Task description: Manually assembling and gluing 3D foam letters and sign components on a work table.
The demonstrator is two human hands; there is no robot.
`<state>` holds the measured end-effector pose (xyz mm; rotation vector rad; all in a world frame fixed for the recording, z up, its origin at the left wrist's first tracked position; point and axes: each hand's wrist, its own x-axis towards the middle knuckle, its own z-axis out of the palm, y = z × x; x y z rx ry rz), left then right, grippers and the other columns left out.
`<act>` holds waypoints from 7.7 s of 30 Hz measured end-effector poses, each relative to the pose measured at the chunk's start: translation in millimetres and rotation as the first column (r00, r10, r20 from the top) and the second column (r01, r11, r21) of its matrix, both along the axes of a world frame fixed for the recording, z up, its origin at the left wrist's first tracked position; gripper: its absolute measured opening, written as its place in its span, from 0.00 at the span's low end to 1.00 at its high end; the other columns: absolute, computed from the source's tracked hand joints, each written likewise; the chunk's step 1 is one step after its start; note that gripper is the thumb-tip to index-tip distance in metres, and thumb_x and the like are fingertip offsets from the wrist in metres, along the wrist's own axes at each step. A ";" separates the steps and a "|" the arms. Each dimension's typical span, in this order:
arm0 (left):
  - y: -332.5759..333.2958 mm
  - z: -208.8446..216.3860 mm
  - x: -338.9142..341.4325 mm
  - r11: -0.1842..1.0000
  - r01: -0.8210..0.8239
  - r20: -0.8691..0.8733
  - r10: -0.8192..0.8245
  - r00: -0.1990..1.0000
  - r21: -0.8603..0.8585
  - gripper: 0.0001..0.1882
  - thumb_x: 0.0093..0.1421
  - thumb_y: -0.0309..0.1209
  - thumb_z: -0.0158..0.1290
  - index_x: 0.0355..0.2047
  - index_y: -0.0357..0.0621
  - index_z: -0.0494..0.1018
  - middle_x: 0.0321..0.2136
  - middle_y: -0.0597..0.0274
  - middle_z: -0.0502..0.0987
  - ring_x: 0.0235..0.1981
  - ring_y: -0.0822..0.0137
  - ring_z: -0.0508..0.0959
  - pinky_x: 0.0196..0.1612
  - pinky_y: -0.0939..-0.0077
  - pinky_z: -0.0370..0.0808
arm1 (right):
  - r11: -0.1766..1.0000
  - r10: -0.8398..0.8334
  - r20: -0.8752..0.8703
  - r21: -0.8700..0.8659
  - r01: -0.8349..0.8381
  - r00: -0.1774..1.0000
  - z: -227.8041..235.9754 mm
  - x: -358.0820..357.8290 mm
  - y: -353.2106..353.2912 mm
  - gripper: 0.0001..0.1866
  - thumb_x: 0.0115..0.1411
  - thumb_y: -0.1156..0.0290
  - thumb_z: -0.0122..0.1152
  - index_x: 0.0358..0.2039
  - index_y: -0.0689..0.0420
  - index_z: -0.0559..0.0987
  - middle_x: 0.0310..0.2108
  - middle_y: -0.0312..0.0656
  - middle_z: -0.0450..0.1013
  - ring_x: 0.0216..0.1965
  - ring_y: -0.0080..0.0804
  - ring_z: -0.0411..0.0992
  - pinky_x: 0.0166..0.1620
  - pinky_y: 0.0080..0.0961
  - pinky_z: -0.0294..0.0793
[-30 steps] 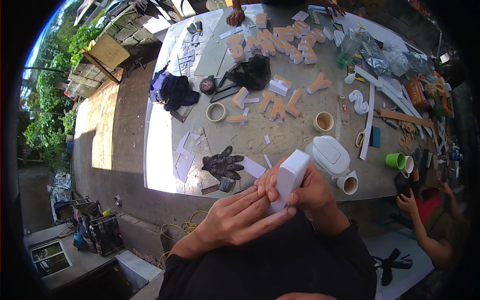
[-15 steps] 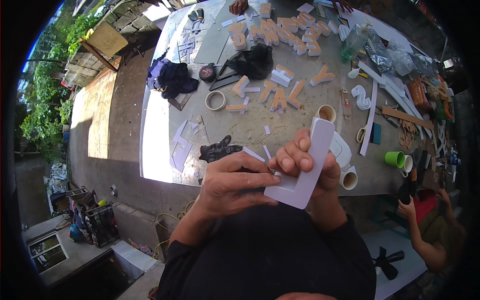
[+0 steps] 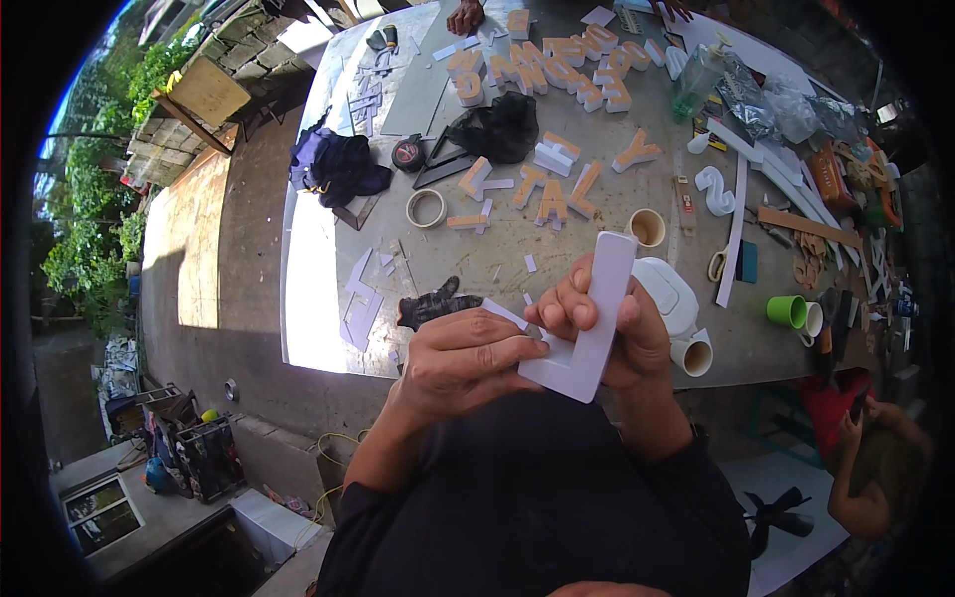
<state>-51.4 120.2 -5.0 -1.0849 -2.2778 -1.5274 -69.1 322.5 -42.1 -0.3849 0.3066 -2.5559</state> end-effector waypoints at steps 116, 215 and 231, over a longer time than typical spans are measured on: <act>-43.1 1.6 2.2 0.581 -0.085 0.467 -0.549 0.693 0.809 0.32 0.49 0.40 0.70 0.49 0.31 0.75 0.41 0.45 0.80 0.46 0.57 0.80 0.52 0.62 0.74 | 0.885 0.141 -0.042 0.454 -0.107 0.989 7.7 24.9 -6.0 0.31 0.51 0.75 0.73 0.54 0.72 0.71 0.45 0.46 0.76 0.47 0.30 0.75 0.55 0.30 0.73; 64.4 11.8 27.6 0.594 -0.690 0.778 0.164 0.606 0.413 0.33 0.70 0.58 0.32 0.46 0.36 0.66 0.36 0.57 0.73 0.37 0.69 0.75 0.44 0.73 0.72 | 0.352 -0.286 -0.810 0.408 0.842 0.512 -1.5 15.2 21.9 0.16 0.48 0.85 0.72 0.40 0.63 0.83 0.32 0.46 0.80 0.32 0.31 0.79 0.33 0.23 0.78; 70.5 -9.6 1.8 0.418 -0.793 0.838 0.120 0.532 0.444 0.27 0.71 0.54 0.39 0.49 0.42 0.65 0.36 0.62 0.72 0.36 0.72 0.75 0.42 0.73 0.74 | 0.399 -0.438 -0.653 0.474 0.785 0.618 -47.4 7.0 3.6 0.16 0.50 0.84 0.71 0.40 0.63 0.78 0.33 0.44 0.79 0.34 0.27 0.78 0.38 0.22 0.77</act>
